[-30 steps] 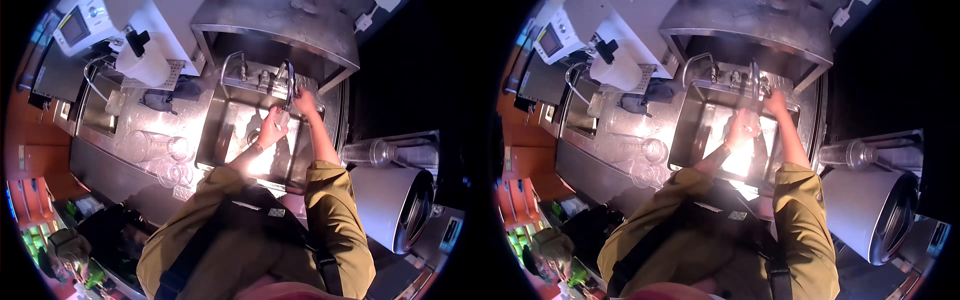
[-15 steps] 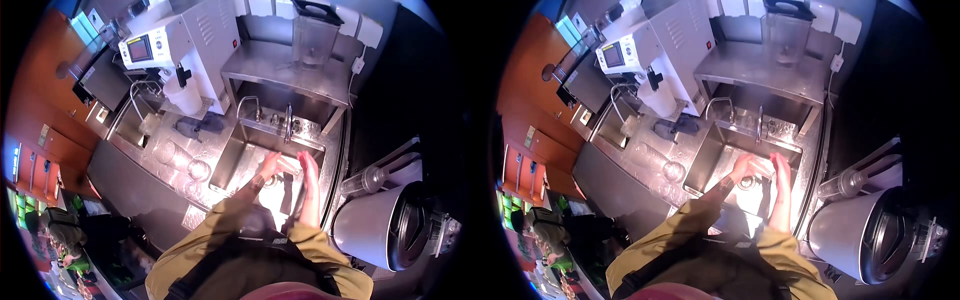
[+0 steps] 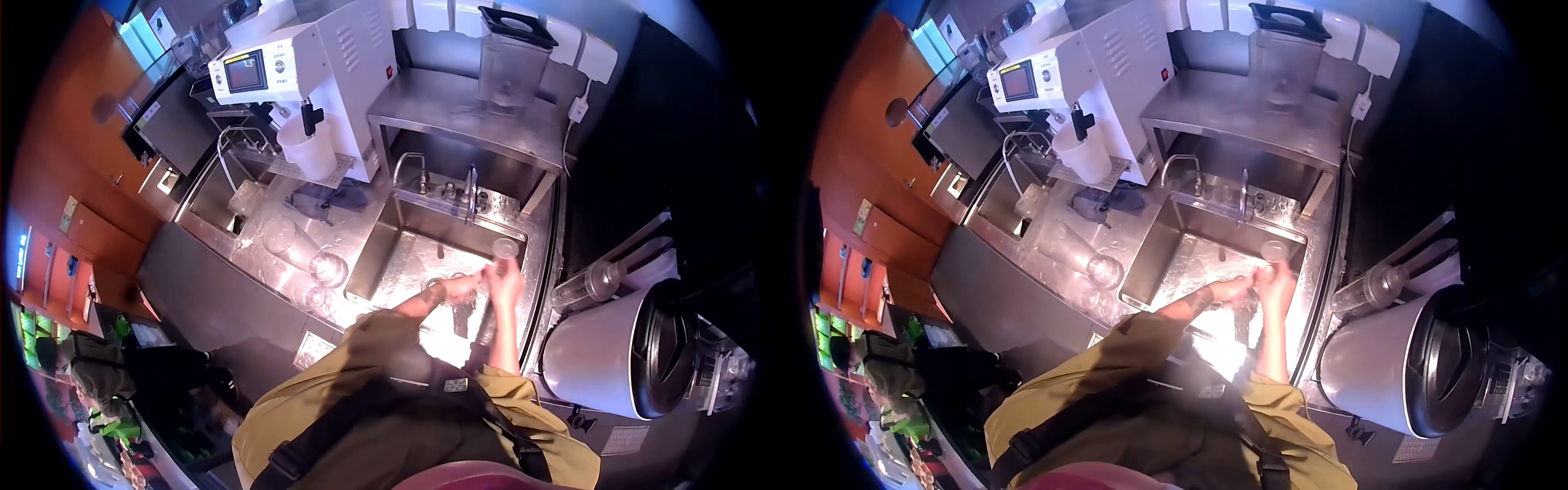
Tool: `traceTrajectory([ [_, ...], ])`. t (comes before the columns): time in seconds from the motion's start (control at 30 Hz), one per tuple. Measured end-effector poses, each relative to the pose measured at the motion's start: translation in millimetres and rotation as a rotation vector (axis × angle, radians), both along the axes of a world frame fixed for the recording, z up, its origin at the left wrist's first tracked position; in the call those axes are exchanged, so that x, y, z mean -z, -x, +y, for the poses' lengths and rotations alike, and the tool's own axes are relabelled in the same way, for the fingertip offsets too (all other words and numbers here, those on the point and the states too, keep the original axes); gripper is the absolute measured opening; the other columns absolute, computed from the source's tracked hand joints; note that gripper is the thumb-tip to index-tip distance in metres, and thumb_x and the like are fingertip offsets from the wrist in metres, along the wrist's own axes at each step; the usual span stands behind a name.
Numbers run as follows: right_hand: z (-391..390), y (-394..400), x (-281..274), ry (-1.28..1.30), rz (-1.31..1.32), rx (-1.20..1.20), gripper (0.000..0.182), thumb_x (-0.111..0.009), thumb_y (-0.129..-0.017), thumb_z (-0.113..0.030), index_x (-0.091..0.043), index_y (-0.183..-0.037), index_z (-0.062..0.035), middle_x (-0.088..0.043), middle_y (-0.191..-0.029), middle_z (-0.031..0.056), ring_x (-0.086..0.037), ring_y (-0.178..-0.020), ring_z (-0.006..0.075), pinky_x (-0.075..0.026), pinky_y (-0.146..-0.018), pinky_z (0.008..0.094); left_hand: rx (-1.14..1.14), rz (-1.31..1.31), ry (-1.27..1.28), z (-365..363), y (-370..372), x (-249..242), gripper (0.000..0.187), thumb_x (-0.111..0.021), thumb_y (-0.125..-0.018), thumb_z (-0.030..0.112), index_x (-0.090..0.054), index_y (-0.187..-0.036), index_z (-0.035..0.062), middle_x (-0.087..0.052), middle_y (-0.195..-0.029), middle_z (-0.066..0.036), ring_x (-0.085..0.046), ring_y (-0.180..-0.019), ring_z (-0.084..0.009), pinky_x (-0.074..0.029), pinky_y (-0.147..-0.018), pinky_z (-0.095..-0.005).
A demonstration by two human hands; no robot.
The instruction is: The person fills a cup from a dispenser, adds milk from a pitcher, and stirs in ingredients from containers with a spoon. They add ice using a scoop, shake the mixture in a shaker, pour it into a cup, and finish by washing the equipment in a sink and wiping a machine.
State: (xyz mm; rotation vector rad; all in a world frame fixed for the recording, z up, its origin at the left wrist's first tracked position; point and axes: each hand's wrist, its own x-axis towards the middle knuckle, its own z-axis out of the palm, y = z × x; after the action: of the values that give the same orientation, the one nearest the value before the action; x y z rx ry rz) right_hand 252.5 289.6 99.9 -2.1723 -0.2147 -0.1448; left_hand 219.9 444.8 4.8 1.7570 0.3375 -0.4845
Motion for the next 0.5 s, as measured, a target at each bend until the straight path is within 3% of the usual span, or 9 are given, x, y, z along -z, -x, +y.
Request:
traceTrajectory([
  [0.03, -5.5, -4.6, -14.1, 0.12, -0.041, 0.047, 0.047, -0.077, -0.067, -0.018, -0.063, -0.109, -0.0037, -0.068, -0.092, 0.0172, -0.066, -0.089, 0.0296, -0.05, -0.081, 0.041, 0.226, -0.035, -0.445, 4.7, -1.3, -14.8, 0.044, -0.045, -0.091, 0.04, -0.056, -0.115, 0.0048, -0.064, -0.106, -0.013, -0.062, -0.092, -0.026, -0.05, -0.079, -0.0389],
  [0.1, -13.2, -17.7, -50.4, 0.286, -0.28, 0.154, 0.048, -0.077, -0.067, -0.021, -0.062, -0.109, -0.0036, -0.067, -0.093, 0.0175, -0.065, -0.088, 0.0316, -0.05, -0.082, 0.0426, 0.439, -0.039, -0.839, 22.0, -9.7, -44.6, 0.045, -0.047, -0.09, 0.041, -0.056, -0.117, 0.0055, -0.063, -0.107, -0.013, -0.062, -0.095, -0.027, -0.049, -0.081, -0.0408],
  [0.17, 4.2, -37.4, -115.1, 0.223, -0.44, 0.15, 0.048, -0.076, -0.072, -0.027, -0.059, -0.108, -0.0006, -0.065, -0.095, 0.0164, -0.063, -0.086, 0.034, -0.049, -0.079, 0.042, 0.415, -0.117, -0.948, 47.1, -9.8, -76.9, 0.047, -0.049, -0.089, 0.042, -0.056, -0.118, 0.0061, -0.063, -0.108, -0.012, -0.062, -0.097, -0.028, -0.049, -0.084, -0.0426],
  [0.2, 33.0, -34.1, -171.8, -0.073, -0.411, 0.077, 0.05, -0.076, -0.073, -0.031, -0.058, -0.109, -0.0005, -0.066, -0.092, 0.0162, -0.064, -0.084, 0.0319, -0.05, -0.077, 0.0398, 0.212, -0.281, -0.895, 58.7, 0.0, -89.8, 0.048, -0.058, -0.083, 0.044, -0.06, -0.117, 0.0101, -0.063, -0.11, -0.014, -0.061, -0.103, -0.032, -0.045, -0.089, -0.0485],
  [0.27, 90.6, -67.2, -240.0, 0.081, -0.533, 0.141, 0.052, -0.072, -0.077, -0.039, -0.059, -0.109, -0.0015, -0.067, -0.092, 0.018, -0.065, -0.086, 0.0319, -0.05, -0.076, 0.0391, 0.333, -0.296, -0.953, 93.7, 5.2, -136.7, 0.047, -0.06, -0.082, 0.043, -0.061, -0.115, 0.0101, -0.063, -0.112, -0.015, -0.059, -0.105, -0.0329, -0.047, -0.088, -0.0462],
  [0.3, 130.8, -82.0, -278.2, 0.085, -0.679, 0.153, 0.051, -0.075, -0.075, -0.041, -0.061, -0.107, -0.003, -0.068, -0.087, 0.0115, -0.066, -0.079, 0.0232, -0.05, -0.071, 0.033, 0.354, -0.292, -0.914, 115.3, 6.9, -169.3, 0.048, -0.06, -0.082, 0.044, -0.061, -0.114, 0.0092, -0.062, -0.111, -0.015, -0.059, -0.105, -0.0329, -0.047, -0.088, -0.0449],
  [0.37, 221.0, -109.2, -352.5, 0.117, -0.871, 0.095, 0.056, -0.073, -0.075, -0.046, -0.061, -0.108, -0.0017, -0.067, -0.099, 0.0181, -0.063, -0.098, 0.0321, -0.048, -0.081, 0.0328, 0.34, -0.344, -0.865, 156.1, 24.4, -236.6, 0.047, -0.06, -0.082, 0.044, -0.061, -0.111, 0.0074, -0.063, -0.107, -0.015, -0.06, -0.102, -0.0325, -0.049, -0.085, -0.0435],
  [0.43, 321.6, -147.2, -405.4, 0.008, -1.063, 0.036, 0.043, -0.073, -0.075, -0.037, -0.064, -0.089, 0.002, -0.066, -0.088, 0.0189, -0.063, -0.084, 0.0307, -0.049, -0.078, 0.0376, 0.197, -0.571, -0.945, 203.1, 56.1, -298.5, 0.042, -0.058, -0.084, 0.042, -0.061, -0.105, 0.0058, -0.064, -0.102, -0.014, -0.063, -0.094, -0.0326, -0.05, -0.081, -0.0441],
  [0.5, 399.2, -158.0, -433.4, -0.019, -0.846, -0.165, 0.044, -0.076, -0.07, -0.038, -0.065, -0.084, 0.0023, -0.066, -0.091, 0.0203, -0.062, -0.088, 0.032, -0.049, -0.079, 0.0387, 0.037, -0.799, -0.929, 256.7, 89.0, -330.6, 0.037, -0.056, -0.086, 0.039, -0.062, -0.099, 0.0047, -0.064, -0.095, -0.016, -0.063, -0.087, -0.0333, -0.05, -0.077, -0.045],
])
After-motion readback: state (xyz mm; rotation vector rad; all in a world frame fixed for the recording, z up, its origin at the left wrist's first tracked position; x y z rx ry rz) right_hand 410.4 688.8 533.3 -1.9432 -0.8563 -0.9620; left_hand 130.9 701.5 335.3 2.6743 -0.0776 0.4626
